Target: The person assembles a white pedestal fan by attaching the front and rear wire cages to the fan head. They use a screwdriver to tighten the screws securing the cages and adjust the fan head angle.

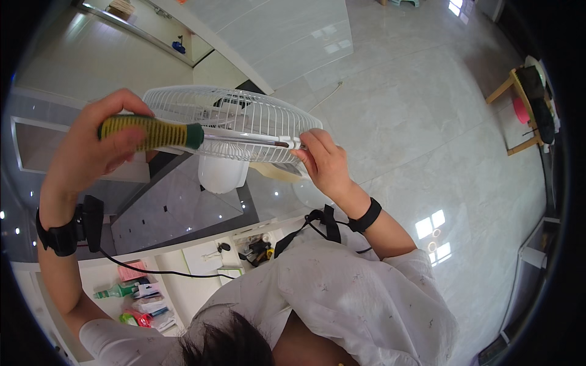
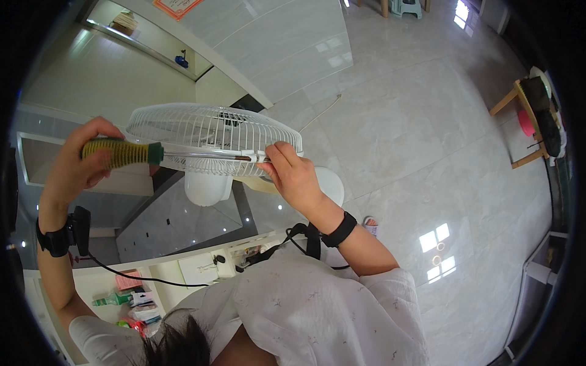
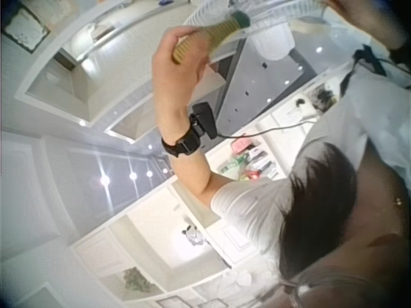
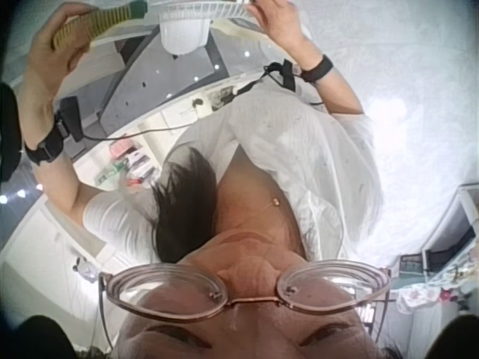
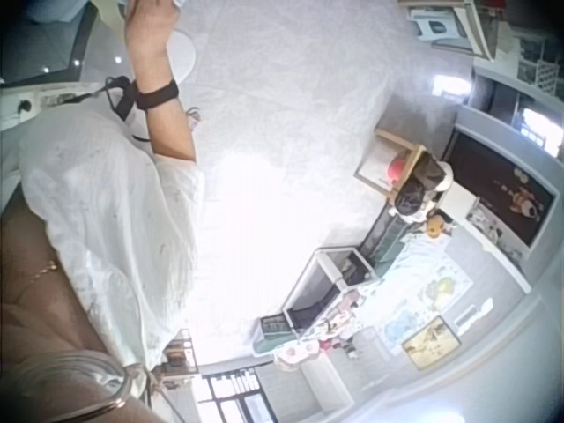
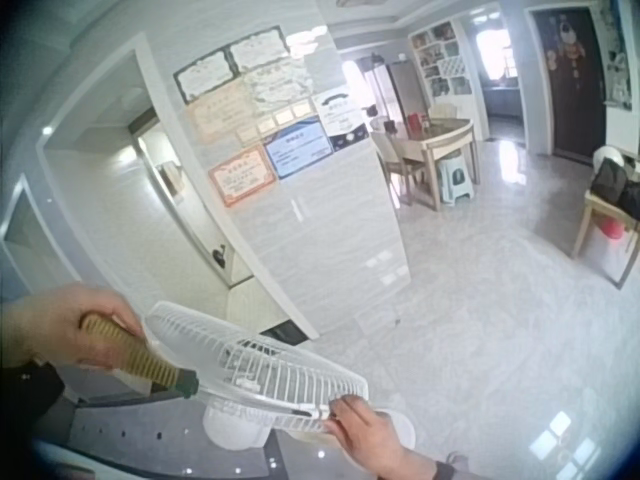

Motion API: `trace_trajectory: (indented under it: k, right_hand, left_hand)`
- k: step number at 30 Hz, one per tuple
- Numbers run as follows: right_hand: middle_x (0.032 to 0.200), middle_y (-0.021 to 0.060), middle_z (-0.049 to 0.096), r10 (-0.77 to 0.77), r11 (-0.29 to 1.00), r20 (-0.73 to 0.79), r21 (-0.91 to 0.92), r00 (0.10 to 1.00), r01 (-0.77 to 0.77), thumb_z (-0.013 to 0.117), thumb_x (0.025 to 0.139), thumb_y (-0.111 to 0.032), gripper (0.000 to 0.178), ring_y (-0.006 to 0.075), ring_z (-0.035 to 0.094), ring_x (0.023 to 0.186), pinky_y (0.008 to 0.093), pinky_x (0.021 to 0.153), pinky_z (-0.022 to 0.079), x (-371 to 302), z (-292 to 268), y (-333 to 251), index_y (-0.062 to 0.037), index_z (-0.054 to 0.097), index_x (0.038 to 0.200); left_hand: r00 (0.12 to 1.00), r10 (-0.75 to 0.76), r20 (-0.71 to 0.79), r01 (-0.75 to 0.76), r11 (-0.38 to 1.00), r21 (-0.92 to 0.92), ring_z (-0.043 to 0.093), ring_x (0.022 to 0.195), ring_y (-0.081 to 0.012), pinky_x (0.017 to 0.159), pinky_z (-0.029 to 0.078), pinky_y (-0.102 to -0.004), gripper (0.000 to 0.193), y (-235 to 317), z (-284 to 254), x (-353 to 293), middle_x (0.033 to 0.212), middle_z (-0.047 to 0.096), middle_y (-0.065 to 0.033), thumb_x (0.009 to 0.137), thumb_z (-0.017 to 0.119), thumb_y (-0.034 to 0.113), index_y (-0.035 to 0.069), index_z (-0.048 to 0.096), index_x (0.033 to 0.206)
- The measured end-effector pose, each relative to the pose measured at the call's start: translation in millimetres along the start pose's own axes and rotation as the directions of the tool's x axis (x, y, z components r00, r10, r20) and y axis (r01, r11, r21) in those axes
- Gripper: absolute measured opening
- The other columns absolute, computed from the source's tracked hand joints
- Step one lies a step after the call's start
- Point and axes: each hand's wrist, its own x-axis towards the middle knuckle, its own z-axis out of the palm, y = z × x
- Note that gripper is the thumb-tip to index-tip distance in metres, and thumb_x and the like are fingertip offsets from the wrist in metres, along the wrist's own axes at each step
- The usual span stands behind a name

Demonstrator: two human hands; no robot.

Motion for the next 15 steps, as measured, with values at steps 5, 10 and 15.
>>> trace_trajectory:
  k: [5,10,15]
  right_hand:
    - [0.09,0.0095,0.054,0.012,1.0,-0.033,-0.012,0.999,-0.012,0.069,0.076,-0.015,0.028,0.025,0.058,0.063,0.0318,0.05,0.049,1,0,4,-0.0019,0.055,0.095]
    - [0.087,0.0098,0.055,-0.006,1.0,-0.042,-0.017,0.999,0.006,0.069,0.077,-0.013,0.023,0.0239,0.058,0.064,0.0302,0.05,0.048,3,-1,3,-0.0018,0.057,0.093]
    - [0.088,0.0097,0.055,-0.029,0.998,-0.003,-0.05,1.0,0.029,0.069,0.076,-0.013,0.025,0.0236,0.058,0.064,0.0301,0.05,0.049,0,1,0,-0.0019,0.057,0.095]
  left_hand:
    - [0.85,0.521,0.078,-0.491,0.732,0.472,0.055,0.051,-0.0079,0.038,0.039,-0.0198,0.034,8,17,-9,0.076,0.06,-0.012,0.076,0.065,0.002,0.008,0.056,0.108]
    - [0.882,-0.464,0.088,0.46,0.804,-0.377,0.056,0.057,-0.0066,0.04,0.039,-0.0175,0.032,36,15,-11,0.074,0.059,-0.0108,0.075,0.066,0.003,0.007,0.056,0.106]
    - [0.975,-0.222,-0.029,0.223,0.973,0.05,0.054,0.063,-0.0094,0.048,0.041,-0.0215,0.034,11,5,-5,0.081,0.06,-0.0093,0.07,0.071,0.003,0.006,0.055,0.099]
